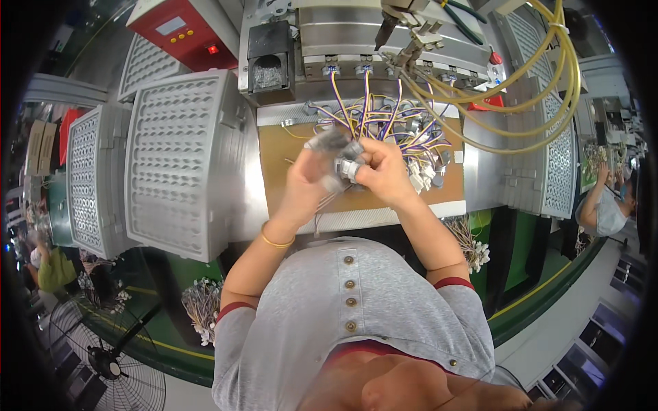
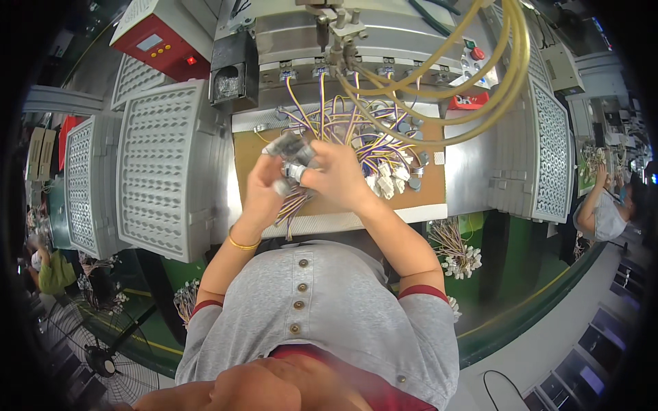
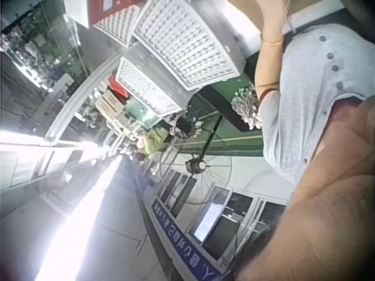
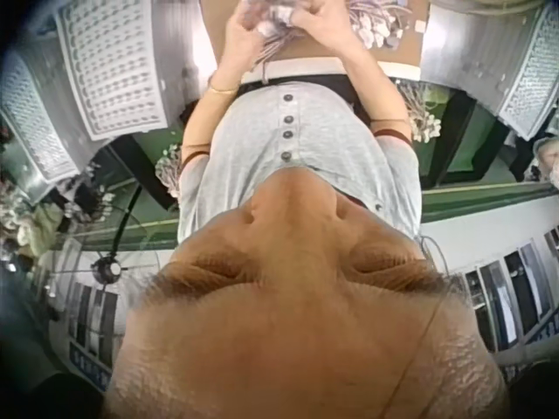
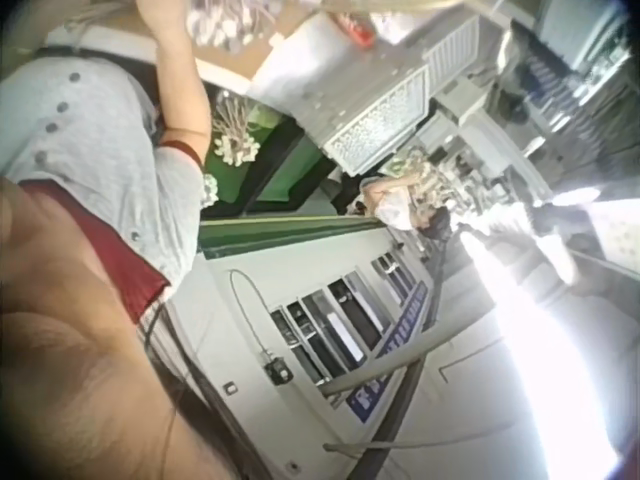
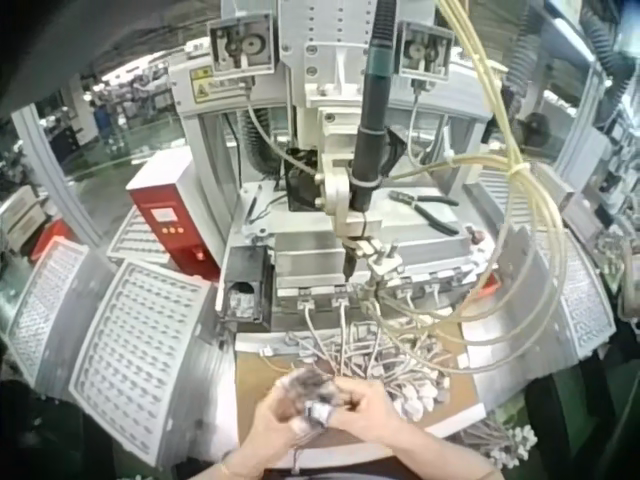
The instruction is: The person assembles wire harnesses by attaching metal components to wire ends by hand and soldering them with a soldering machine, retrieving components from trays.
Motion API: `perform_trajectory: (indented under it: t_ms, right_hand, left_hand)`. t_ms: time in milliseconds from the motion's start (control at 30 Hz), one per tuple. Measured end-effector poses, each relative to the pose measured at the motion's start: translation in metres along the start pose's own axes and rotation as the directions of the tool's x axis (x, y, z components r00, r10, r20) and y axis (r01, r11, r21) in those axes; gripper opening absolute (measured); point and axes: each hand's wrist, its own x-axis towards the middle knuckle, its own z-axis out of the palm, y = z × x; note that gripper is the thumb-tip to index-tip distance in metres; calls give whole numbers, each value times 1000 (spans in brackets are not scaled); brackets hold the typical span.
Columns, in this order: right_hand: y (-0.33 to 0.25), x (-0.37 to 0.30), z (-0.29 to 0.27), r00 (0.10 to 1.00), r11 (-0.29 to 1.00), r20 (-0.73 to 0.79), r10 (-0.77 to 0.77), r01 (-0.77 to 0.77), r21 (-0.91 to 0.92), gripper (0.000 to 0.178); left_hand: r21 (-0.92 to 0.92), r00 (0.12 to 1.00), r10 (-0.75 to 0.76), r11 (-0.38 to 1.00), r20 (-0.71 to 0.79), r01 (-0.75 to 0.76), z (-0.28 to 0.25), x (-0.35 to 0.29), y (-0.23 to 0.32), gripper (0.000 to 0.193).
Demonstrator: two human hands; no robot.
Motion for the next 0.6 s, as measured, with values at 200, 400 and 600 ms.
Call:
perform_trajectory:
  t_ms: [200, 400, 600]
  right_hand:
    - [-32, -9, 29, 861, 784, 147, -487, 505, -360, 15]
    - [-24, -14, -50, 728, 683, -232, -645, 414, -601, 24]
    - [21, 22, -151, 462, 869, -860, -217, 492, 45, 5]
  left_hand:
    - [680, 923, 86, 651, 376, -338, -46, 2, -82, 26]
    - [802, 777, 237, -15, 583, -597, -33, 3, -61, 28]
    - [830, 829, 93, 29, 552, -557, -45, -2, -44, 38]
